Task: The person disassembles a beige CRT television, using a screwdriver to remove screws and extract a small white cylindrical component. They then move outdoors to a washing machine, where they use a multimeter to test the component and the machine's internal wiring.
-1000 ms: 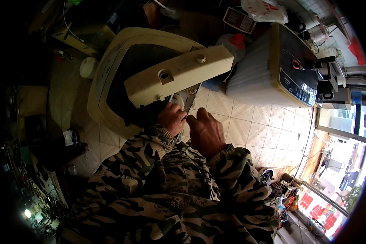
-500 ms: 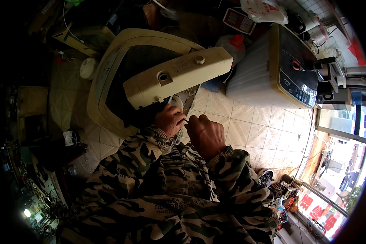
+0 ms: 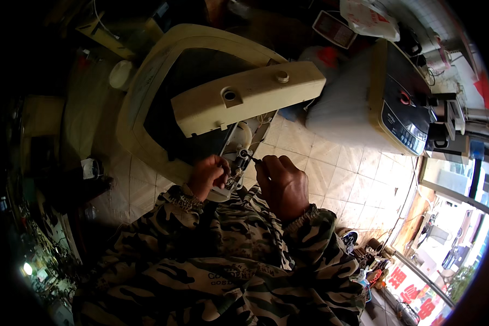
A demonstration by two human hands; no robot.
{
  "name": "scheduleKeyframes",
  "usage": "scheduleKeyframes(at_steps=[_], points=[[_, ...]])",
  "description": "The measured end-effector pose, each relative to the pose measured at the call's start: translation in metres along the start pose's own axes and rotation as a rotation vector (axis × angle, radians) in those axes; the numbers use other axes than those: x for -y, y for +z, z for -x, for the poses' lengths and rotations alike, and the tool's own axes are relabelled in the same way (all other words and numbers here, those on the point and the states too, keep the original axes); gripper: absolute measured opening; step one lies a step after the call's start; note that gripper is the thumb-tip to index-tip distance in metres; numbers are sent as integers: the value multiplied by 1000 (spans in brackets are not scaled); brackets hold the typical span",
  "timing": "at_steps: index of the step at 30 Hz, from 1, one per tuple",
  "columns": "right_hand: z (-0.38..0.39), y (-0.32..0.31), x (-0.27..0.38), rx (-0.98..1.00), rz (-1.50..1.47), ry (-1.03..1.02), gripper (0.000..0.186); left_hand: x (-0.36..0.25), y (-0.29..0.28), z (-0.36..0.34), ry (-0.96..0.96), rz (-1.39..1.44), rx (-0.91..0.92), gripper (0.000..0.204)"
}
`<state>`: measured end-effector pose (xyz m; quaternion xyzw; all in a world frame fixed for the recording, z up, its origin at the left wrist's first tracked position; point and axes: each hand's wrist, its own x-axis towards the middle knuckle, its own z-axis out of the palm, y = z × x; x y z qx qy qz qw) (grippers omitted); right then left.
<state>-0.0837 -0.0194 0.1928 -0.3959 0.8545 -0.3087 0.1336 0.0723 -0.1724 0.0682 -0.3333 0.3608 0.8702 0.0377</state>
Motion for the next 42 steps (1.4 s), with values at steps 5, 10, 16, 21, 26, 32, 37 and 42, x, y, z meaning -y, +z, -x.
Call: scheduleKeyframes(at_steps=[5,10,16,21,26,32,37,42], points=[[-15,15,6,63,38,-38,12,33,-8,3,-115,-151,80,21],[-23,23,11,117,110,-47,13,44,-9,1,-9,-195,51,21],[-30,24,13,163,125,-77,13,57,-8,-7,47,-207,15,26],[-33,31,28,196,257,-82,15,54,-18,-5,4,-255,51,29],[-35,33,30,227,343,-86,14,55,-16,-5,54,-235,24,30],[-37,31,32,157,189,-118,15,51,-14,-2,19,-221,26,31],[-39,34,35,188,207,-102,15,55,-16,-3,20,-183,49,30],[-39,37,39,187,197,-111,16,57,-18,-2,-2,-154,56,30]])
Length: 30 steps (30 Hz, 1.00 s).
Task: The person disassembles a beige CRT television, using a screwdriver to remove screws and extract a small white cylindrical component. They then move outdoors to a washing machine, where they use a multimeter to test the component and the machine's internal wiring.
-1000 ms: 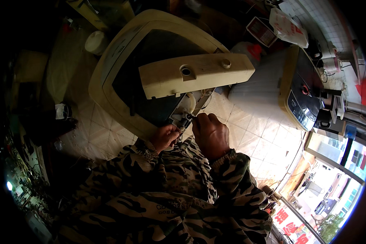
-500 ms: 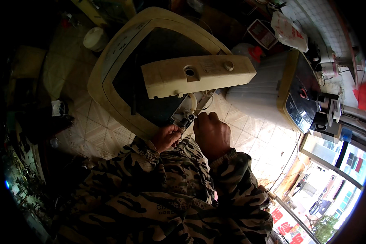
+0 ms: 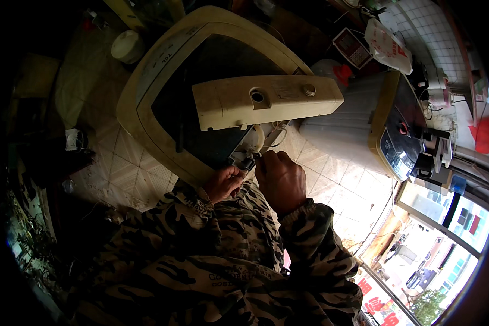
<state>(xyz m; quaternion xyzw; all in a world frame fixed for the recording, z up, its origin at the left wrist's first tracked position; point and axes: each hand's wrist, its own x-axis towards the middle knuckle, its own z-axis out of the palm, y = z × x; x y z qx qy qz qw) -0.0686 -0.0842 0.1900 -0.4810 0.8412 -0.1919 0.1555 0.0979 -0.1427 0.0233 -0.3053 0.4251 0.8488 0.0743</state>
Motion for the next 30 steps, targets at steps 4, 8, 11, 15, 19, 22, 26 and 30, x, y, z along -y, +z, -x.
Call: scheduleKeyframes(at_steps=[4,8,11,15,19,22,26,30], points=[[0,1,-6,4,-8,7,16,-2,-2,-1,-18,-14,44,33],[0,1,-11,23,-12,14,15,-3,1,-3,-15,-4,47,33],[0,0,-13,27,5,-9,13,-2,1,-4,-19,-16,45,33],[-5,-6,-10,72,86,5,11,2,1,-7,-9,-15,53,33],[-9,-8,-18,115,114,68,11,0,4,-7,0,33,34,26],[-16,-12,-14,240,217,69,18,-1,5,-8,4,81,34,23],[-30,-14,-7,485,258,144,27,-6,6,-7,2,59,16,22],[-42,-13,-18,594,317,221,31,-6,3,-5,-17,-28,75,35]])
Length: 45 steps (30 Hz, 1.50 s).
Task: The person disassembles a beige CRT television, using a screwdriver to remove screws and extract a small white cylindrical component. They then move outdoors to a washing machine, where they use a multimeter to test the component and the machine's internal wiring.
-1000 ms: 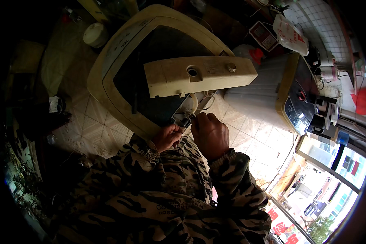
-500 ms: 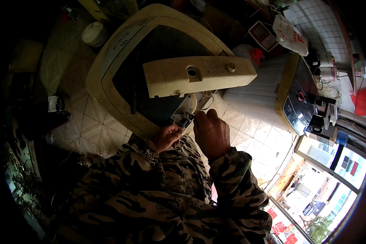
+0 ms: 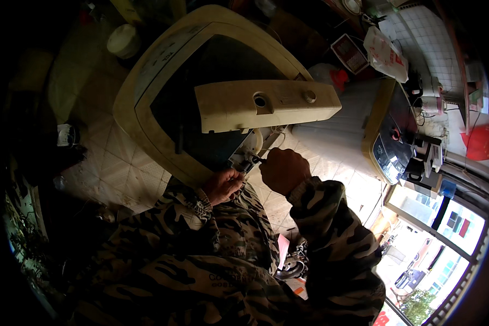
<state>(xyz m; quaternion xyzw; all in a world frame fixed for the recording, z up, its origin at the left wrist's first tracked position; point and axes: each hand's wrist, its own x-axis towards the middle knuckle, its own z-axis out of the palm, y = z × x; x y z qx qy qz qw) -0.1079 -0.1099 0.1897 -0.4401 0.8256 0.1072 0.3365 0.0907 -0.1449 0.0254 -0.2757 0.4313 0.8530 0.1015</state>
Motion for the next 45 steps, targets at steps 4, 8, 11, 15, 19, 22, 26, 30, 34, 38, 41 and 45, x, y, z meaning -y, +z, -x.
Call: scheduleKeyframes(at_steps=[4,8,11,15,19,22,26,30,34,38,41,45], points=[[1,-3,21,-58,498,-522,18,3,1,-1,1,50,18,34],[-2,-13,39,44,601,-755,17,-6,1,6,78,47,19,20],[11,7,20,-156,579,-457,20,6,-3,-1,121,53,81,18],[-15,6,-8,126,-84,-67,33,1,-8,-2,87,60,144,24],[-25,-3,11,162,-9,33,36,2,-8,0,64,56,113,23],[-22,-16,36,218,190,21,32,7,-7,-3,129,25,122,21],[-10,-14,39,65,620,-533,11,10,-3,-3,167,42,109,19],[-14,-7,40,17,736,-761,9,12,-4,-1,132,43,141,20],[-8,-5,45,-211,724,-728,12,12,1,-2,152,-26,179,18],[-8,3,37,-304,67,-469,20,11,-1,-5,123,29,25,21],[7,14,30,-457,-249,-403,26,11,0,-5,165,-75,-74,26],[26,-11,37,-165,117,-100,13,6,5,1,190,-62,-181,24]])
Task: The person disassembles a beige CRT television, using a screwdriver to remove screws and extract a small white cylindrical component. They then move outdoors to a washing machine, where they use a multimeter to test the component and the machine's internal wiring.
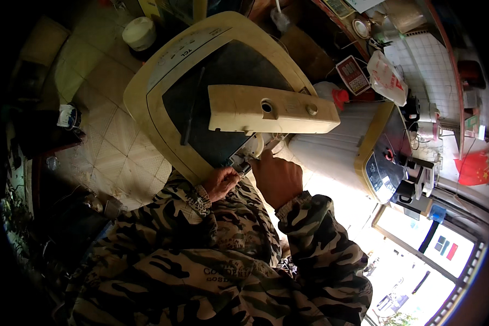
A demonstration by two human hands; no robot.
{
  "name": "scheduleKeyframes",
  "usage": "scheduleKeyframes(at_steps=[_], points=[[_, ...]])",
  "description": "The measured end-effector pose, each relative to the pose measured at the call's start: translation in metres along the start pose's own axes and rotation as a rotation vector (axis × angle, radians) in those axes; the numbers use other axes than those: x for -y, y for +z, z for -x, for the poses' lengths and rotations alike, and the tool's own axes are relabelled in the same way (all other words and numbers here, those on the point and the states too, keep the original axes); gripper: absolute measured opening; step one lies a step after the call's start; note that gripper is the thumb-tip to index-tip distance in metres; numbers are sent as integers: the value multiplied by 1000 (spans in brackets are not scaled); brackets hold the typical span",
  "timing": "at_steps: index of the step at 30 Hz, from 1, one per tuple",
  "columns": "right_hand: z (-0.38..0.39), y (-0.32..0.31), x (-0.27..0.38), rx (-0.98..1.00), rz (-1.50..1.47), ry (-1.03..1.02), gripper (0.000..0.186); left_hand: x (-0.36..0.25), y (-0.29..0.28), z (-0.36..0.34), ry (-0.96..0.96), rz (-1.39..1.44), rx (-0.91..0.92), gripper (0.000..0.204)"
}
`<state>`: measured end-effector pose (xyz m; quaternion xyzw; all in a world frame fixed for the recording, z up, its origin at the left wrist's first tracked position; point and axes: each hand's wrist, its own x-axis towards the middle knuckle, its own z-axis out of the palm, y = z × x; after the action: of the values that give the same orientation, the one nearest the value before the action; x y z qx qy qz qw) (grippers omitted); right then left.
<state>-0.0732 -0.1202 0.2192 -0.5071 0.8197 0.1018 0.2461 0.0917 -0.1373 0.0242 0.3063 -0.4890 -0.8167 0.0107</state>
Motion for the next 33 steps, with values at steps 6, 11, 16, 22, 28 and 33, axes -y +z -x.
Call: scheduleKeyframes(at_steps=[6,11,16,22,28,33], points=[[4,25,-34,-325,-197,-461,14,-35,15,4,426,-784,-355,23],[2,15,-33,-83,-50,-117,16,-59,23,-30,502,-1129,-403,28],[3,23,-44,-428,-247,-448,14,-68,27,-45,390,-1505,-282,13],[0,31,-47,-344,-4,-384,19,-56,21,-50,499,-1498,-308,9],[7,25,-47,-294,-177,-308,13,-63,25,-50,449,-1488,-276,9],[5,31,-50,-483,-230,-535,18,-61,21,-48,410,-1495,-314,11]])
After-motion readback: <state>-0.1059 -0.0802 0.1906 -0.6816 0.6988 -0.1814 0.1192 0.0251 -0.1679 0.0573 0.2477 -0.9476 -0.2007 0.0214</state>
